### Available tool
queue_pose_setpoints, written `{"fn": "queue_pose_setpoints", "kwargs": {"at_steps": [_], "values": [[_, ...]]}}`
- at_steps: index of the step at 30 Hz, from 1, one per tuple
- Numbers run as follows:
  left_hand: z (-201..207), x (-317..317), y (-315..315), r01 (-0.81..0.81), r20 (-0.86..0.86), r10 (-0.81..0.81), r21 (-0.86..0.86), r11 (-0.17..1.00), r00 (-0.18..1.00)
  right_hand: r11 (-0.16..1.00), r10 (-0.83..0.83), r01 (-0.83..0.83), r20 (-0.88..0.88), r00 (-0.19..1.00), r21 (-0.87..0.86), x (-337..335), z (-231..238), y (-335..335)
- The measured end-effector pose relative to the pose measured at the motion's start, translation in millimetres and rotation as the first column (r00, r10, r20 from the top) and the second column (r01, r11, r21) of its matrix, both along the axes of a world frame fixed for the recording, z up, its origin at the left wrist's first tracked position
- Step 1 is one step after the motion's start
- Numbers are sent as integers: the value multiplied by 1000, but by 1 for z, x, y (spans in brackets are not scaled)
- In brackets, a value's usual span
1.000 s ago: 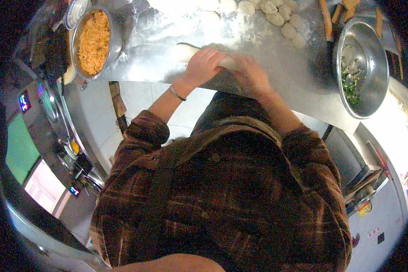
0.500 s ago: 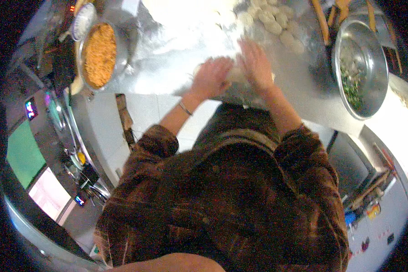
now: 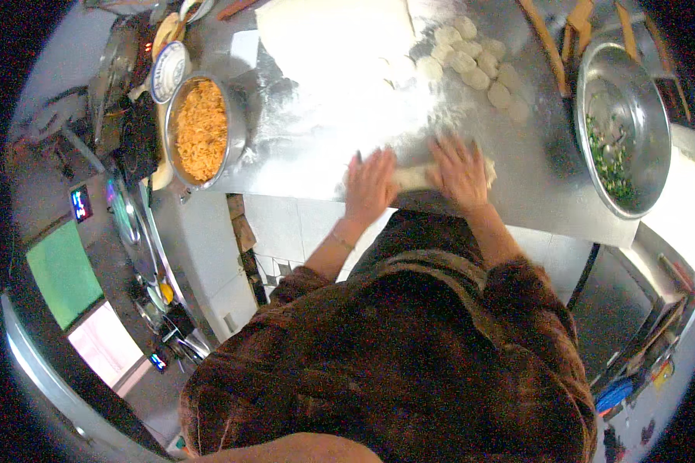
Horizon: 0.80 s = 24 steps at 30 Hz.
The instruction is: The person rolls a long dough rope on a floured countertop, pinches off small pieces, and shapes them into round dumpling wrappers. They repeatedly move to the stove to ladle broth into a bowl, then return to continue shaping the dough pieces.
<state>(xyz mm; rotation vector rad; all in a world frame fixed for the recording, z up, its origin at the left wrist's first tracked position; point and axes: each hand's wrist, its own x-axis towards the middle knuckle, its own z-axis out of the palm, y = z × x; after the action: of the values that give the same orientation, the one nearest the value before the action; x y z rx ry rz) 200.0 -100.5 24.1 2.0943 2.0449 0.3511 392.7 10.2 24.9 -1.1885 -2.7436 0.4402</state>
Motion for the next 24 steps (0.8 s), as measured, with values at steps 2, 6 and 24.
{"fn": "queue_pose_setpoints", "kwargs": {"at_steps": [2,6,24], "values": [[-2,-11,35,-59,-39,62,68,996,997,992,-58,56,22,998,109,-14,-5,33],[-1,-36,85,-161,-100,175,140,977,979,978,-145,155,-77,986,142,-32,-16,81],[1,3,17,-49,-55,51,36,998,997,994,106,-107,66,992,5,27,-6,23]]}}
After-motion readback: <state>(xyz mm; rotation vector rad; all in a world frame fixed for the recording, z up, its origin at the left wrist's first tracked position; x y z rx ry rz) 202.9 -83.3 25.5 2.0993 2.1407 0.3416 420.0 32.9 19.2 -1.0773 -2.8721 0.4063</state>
